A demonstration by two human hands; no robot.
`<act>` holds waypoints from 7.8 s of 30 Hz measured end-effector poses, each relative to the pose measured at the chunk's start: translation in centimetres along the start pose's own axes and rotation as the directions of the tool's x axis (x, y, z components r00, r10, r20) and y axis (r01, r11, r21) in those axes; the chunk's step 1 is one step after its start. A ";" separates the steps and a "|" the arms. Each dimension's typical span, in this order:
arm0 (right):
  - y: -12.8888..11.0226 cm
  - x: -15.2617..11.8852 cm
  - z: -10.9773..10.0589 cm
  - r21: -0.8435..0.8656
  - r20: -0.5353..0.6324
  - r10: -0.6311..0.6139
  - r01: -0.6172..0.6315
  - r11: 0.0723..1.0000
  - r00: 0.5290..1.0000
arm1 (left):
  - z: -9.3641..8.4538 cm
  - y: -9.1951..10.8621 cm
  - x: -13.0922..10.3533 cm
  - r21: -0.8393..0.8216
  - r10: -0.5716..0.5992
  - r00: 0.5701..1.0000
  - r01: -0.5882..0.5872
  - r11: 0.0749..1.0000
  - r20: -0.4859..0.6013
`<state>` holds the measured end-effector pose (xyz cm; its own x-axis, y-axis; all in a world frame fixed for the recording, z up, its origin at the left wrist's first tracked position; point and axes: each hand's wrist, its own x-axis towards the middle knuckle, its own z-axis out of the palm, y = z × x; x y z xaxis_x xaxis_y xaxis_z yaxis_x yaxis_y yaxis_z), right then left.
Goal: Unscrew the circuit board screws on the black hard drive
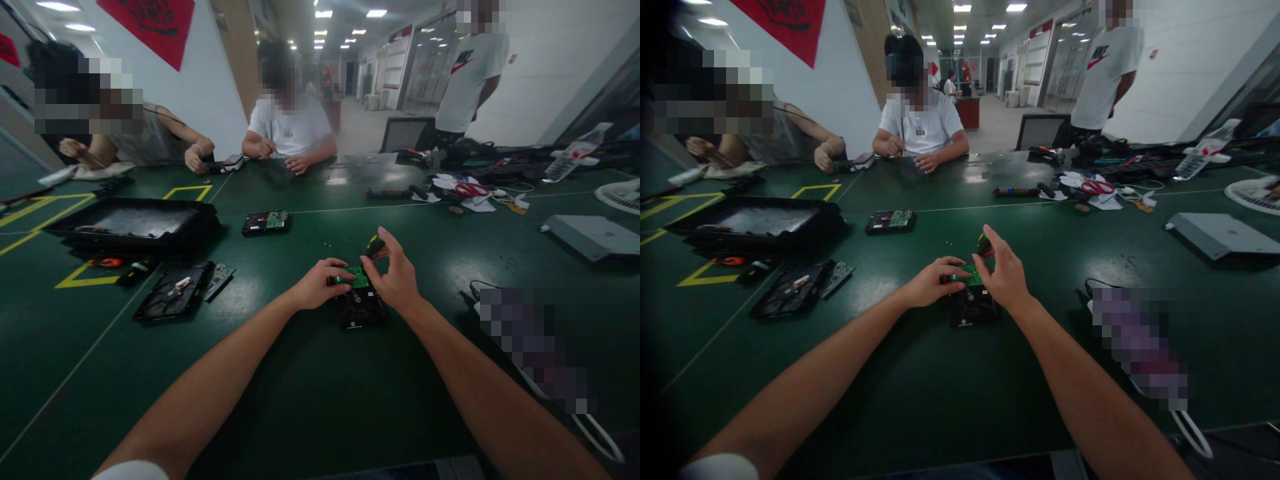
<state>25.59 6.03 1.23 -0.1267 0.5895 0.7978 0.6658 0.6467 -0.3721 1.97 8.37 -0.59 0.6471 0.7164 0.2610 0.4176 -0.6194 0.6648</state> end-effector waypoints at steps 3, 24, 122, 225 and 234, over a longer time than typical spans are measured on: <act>-0.1 0.0 -0.2 0.011 0.028 -0.005 0.005 1.000 1.000 | 0.0 0.0 0.0 -0.006 0.006 1.000 -0.006 1.000 -0.003; 0.3 -0.1 0.2 -0.018 -0.004 -0.001 0.001 1.000 1.000 | 0.2 -0.4 0.0 0.007 0.002 1.000 -0.002 1.000 -0.002; -0.1 -0.1 0.2 0.133 0.030 0.046 -0.050 0.990 0.998 | 0.2 -0.2 0.1 0.003 0.001 1.000 -0.001 1.000 -0.008; -0.3 0.3 -0.2 0.033 -0.076 -0.017 0.019 0.999 0.997 | 0.2 -0.5 0.0 0.001 -0.010 1.000 0.010 1.000 -0.001; -0.4 0.4 -0.2 0.031 -0.062 -0.011 0.013 0.999 0.998 | 0.1 -0.1 0.0 0.003 -0.006 1.000 0.006 1.000 -0.011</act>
<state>25.42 5.91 1.74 -0.0884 0.5510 0.8298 0.6411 0.6691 -0.3760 2.04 8.37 -0.73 0.6371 0.7239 0.2646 0.4237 -0.6157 0.6644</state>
